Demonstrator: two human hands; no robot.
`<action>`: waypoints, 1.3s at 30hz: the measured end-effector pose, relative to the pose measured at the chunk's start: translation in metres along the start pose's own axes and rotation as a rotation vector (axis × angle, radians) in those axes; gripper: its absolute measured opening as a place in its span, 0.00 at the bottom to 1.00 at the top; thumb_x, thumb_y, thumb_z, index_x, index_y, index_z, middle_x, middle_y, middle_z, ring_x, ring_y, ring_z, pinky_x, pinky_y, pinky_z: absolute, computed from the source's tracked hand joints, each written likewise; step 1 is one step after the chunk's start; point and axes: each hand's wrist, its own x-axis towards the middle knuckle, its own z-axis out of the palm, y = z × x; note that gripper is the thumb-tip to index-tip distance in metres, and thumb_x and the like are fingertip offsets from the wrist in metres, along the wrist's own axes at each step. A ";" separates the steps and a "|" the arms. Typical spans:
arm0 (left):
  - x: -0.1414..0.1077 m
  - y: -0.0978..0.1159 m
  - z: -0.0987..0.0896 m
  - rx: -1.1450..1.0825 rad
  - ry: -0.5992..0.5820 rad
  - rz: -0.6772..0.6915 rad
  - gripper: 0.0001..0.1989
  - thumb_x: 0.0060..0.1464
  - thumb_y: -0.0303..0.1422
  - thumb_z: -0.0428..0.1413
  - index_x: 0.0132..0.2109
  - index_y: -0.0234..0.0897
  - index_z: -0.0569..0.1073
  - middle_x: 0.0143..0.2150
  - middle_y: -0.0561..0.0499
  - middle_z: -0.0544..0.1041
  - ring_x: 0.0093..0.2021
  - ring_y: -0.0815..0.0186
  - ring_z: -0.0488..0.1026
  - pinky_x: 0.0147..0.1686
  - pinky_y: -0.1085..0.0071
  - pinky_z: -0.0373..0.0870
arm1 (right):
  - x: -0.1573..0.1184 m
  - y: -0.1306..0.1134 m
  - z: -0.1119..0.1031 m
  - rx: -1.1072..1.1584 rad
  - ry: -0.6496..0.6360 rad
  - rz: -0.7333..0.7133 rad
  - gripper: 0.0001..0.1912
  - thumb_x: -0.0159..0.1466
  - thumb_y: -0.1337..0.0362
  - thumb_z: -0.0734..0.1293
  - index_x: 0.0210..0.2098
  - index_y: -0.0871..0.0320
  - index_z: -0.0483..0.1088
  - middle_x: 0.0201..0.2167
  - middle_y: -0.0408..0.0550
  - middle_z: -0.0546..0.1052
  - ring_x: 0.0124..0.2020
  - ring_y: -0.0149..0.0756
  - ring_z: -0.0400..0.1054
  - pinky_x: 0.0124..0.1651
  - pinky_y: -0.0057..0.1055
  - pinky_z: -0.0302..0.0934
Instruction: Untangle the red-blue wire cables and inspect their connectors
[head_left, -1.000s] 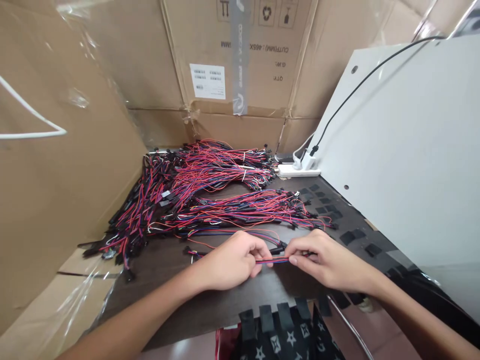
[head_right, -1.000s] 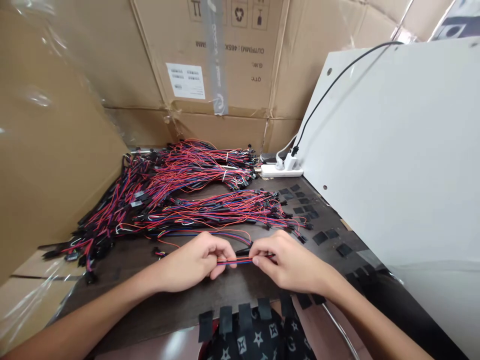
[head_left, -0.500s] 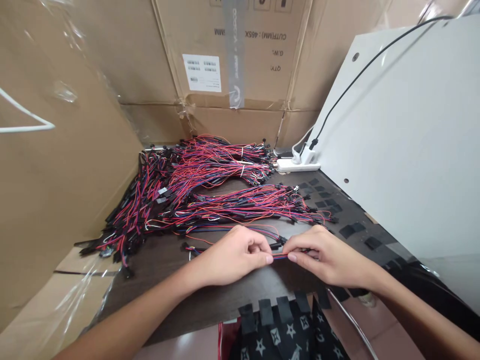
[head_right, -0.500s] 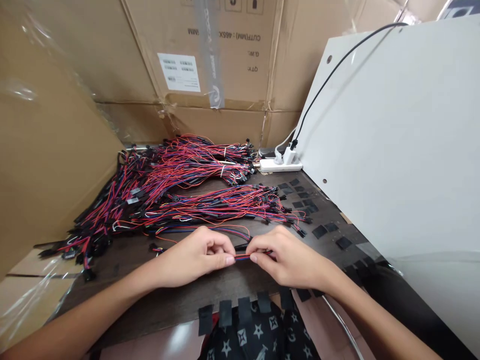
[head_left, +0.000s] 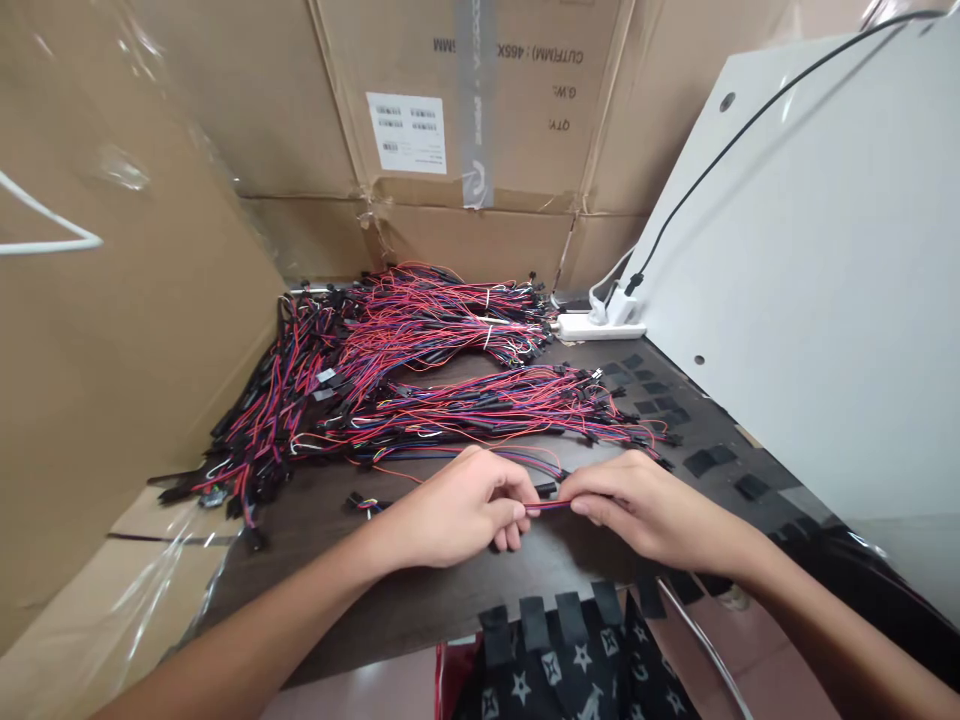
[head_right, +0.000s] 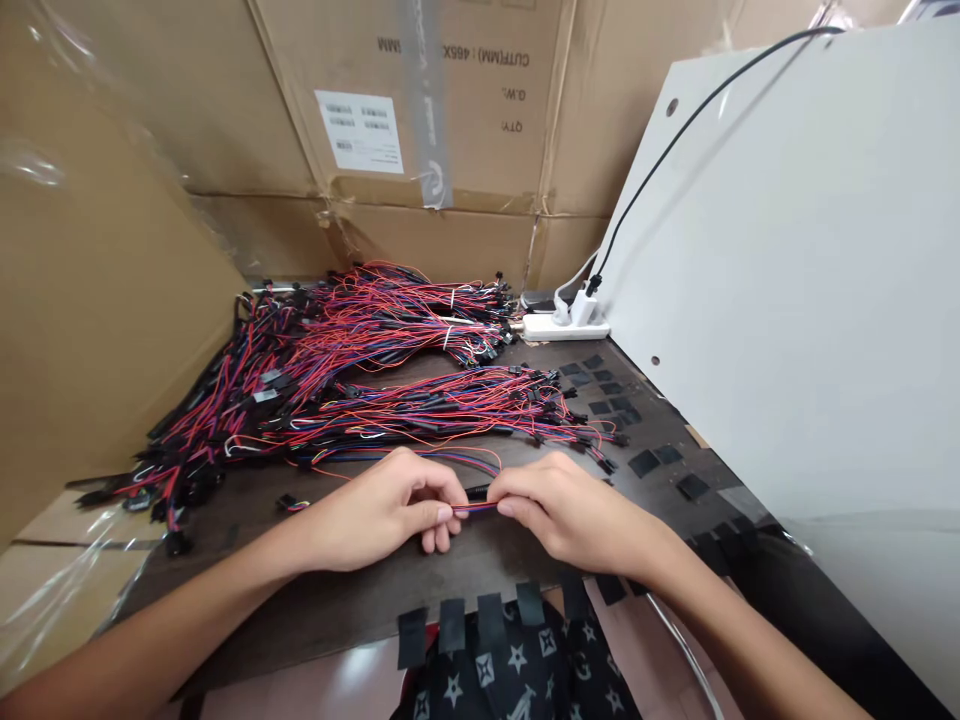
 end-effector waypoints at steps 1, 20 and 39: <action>0.000 0.000 0.000 0.005 0.005 0.001 0.08 0.54 0.24 0.49 0.32 0.30 0.72 0.26 0.51 0.74 0.25 0.70 0.73 0.27 0.75 0.70 | 0.000 -0.001 0.001 -0.018 -0.018 0.010 0.12 0.68 0.70 0.57 0.39 0.59 0.72 0.30 0.45 0.75 0.29 0.31 0.65 0.34 0.27 0.54; 0.000 -0.004 0.006 -0.015 -0.072 -0.076 0.09 0.52 0.24 0.47 0.35 0.31 0.71 0.25 0.53 0.73 0.15 0.75 0.66 0.13 0.81 0.60 | 0.008 -0.013 0.016 0.052 -0.084 0.178 0.13 0.66 0.68 0.58 0.34 0.60 0.75 0.20 0.42 0.70 0.20 0.28 0.56 0.27 0.26 0.49; -0.006 0.005 0.004 -0.067 -0.258 -0.123 0.07 0.54 0.27 0.50 0.38 0.31 0.71 0.29 0.51 0.76 0.14 0.78 0.62 0.14 0.80 0.57 | -0.041 -0.015 -0.022 -0.063 -0.123 0.132 0.15 0.69 0.62 0.57 0.33 0.56 0.74 0.23 0.44 0.73 0.24 0.32 0.64 0.29 0.27 0.57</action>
